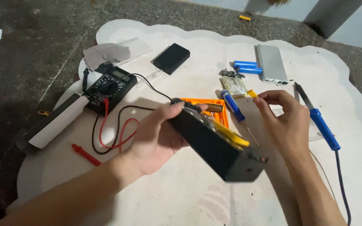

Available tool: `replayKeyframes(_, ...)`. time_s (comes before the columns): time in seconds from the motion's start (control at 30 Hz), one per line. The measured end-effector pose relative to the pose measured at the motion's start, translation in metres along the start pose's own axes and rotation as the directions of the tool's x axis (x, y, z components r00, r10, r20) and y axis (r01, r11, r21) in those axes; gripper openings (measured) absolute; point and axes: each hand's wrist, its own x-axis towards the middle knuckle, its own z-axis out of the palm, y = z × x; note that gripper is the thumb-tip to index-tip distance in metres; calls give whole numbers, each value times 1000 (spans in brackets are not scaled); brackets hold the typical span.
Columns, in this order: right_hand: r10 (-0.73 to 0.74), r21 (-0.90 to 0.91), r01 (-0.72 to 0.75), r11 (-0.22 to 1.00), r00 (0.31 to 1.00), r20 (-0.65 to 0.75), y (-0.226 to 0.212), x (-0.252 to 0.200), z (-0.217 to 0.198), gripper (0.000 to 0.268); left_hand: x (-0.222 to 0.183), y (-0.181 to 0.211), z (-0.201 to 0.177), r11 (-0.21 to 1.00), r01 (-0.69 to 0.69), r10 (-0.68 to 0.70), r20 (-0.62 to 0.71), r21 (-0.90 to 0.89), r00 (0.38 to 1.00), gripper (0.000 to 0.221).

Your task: Repairing an electronic device by disassembling the casing and inspecting internal components.

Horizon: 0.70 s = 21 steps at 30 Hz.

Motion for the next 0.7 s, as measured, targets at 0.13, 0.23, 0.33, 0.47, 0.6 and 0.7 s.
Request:
replayKeyframes(0.13,-34,17,33,999,999,16,1,0,1,14,7,-1,-9,998,-24,23,-16,-64,1000,47)
replayKeyframes(0.23,-77,18,77,997,997,1,3,0,2,9,9,-1,-15,987,26,-11,98,-157,995,45)
replayKeyframes(0.33,-22,11,22,1000,1000,15,-3,-1,-1,12,6,3,-9,993,49,-46,33,-103,998,63)
replayKeyframes(0.47,-61,24,60,998,998,14,-3,-2,0,11,6,4,-8,983,69,-66,26,-170,997,56)
replayKeyframes(0.6,-24,34,24,999,999,26,-7,-2,-1,11,11,1,-12,984,84,-78,46,-154,996,68)
replayKeyframes(0.7,-5,18,5,1000,1000,23,-8,-3,-1,10,10,2,-10,985,81,-81,4,-155,997,64)
